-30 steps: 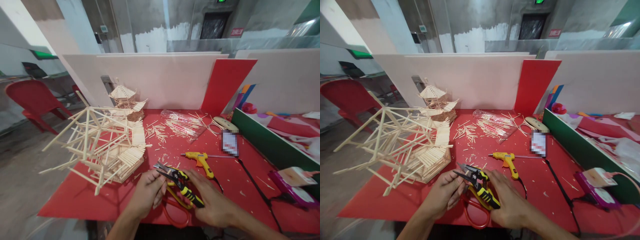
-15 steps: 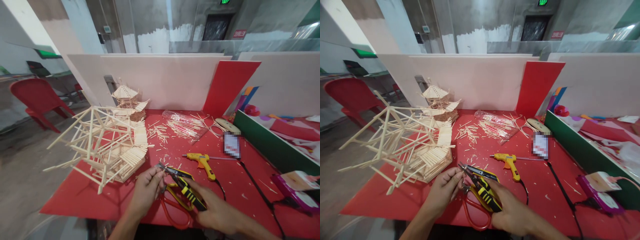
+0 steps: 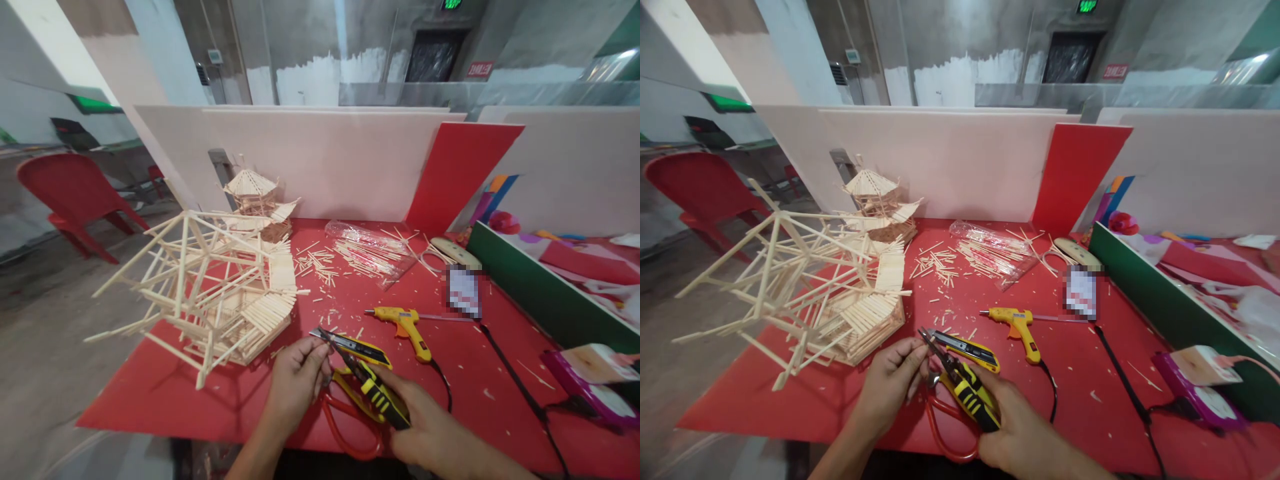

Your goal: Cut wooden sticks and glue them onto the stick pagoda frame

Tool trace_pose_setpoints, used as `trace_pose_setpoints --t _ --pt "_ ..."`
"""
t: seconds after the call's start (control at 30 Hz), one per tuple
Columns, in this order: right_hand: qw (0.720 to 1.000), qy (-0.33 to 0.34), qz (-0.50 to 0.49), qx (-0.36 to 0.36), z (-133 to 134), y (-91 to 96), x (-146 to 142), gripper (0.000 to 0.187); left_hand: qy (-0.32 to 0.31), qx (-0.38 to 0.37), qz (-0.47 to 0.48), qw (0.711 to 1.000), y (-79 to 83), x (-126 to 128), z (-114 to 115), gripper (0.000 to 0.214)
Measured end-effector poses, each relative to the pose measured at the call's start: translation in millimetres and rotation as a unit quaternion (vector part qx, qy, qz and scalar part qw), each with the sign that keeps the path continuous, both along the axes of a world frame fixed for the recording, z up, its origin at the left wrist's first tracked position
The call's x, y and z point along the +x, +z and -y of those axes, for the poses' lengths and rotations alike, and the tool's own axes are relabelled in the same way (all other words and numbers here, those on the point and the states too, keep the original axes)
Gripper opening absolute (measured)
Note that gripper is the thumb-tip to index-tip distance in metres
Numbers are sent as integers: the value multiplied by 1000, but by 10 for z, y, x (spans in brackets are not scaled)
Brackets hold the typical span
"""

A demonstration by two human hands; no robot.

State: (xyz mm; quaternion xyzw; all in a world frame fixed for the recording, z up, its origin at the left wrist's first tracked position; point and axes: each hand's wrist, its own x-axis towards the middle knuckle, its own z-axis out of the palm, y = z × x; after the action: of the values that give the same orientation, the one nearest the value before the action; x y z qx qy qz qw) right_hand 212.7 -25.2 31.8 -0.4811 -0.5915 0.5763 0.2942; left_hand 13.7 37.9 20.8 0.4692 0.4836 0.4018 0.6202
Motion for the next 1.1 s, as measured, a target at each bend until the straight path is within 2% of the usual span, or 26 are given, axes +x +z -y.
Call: trace_pose_setpoints --t 0.2,0.3,0.37,0.47,0.53,0.87,1.03,1.1 --pt "998 37 -25 -44 4 70 20 92 -37 5 -2 999 23 -17 6 41" --pt "998 25 60 14 14 21 76 93 -54 -10 4 999 28 -30 16 45" --pt "988 0 144 61 24 -53 105 91 -53 -7 9 999 5 -40 19 45" --pt "968 -16 241 71 42 -172 141 92 -47 9 23 999 -43 -53 20 43" --pt "960 -18 270 71 52 -222 162 94 -48 13 31 998 -55 -55 21 42" --pt "960 -31 226 164 70 -194 129 90 -76 50 -10 996 108 -64 52 43" --pt "970 -47 192 143 92 -136 86 87 -21 137 -63 988 125 -15 90 21" --pt "972 -40 188 137 89 -120 94 87 -6 162 -91 982 95 4 98 24"
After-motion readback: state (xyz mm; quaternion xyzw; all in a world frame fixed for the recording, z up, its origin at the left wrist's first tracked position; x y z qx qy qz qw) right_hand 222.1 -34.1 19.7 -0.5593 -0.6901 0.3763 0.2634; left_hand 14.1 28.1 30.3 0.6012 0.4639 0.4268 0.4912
